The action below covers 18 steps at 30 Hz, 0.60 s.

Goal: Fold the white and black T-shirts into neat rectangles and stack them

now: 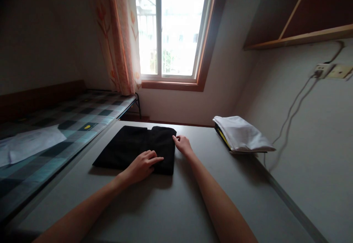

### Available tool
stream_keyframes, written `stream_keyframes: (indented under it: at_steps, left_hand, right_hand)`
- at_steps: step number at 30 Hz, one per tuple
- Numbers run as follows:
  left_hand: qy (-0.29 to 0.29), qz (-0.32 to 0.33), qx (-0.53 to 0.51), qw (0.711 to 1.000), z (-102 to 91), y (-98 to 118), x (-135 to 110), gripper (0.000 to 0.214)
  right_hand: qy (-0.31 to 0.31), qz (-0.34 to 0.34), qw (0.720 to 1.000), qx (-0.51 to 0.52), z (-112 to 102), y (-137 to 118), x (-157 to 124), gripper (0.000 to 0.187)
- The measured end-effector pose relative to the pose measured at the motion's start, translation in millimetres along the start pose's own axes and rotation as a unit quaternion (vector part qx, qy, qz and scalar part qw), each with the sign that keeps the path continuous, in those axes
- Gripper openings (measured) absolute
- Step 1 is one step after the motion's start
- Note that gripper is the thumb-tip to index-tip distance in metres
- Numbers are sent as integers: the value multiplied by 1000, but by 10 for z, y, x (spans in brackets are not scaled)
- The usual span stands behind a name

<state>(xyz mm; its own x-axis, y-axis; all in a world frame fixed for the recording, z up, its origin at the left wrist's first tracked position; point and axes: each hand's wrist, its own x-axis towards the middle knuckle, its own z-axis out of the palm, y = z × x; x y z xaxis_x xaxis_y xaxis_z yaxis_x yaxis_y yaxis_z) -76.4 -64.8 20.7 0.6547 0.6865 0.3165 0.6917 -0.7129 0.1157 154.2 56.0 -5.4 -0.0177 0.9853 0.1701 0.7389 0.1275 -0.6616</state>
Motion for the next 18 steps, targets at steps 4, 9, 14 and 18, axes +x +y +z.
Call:
stream_keyframes:
  at_steps: [4, 9, 14, 18]
  left_hand:
    - [2, -1, -19, 1000, 15, -17, -20, 54]
    - [5, 2, -25, 1000, 0, -26, -37, 54]
    - [40, 31, -34, 998, -72, -17, -55, 42]
    - [60, -14, -16, 998, -27, -44, -75, 47]
  right_hand:
    - [-40, 7, 999, 34, -14, -177, -109, 46]
    - [-33, 1, 996, 89, 84, -295, -196, 66]
    - [-8, -20, 990, 139, -34, -229, -76, 58]
    - [21, -27, 991, 126, -518, 134, 64, 57]
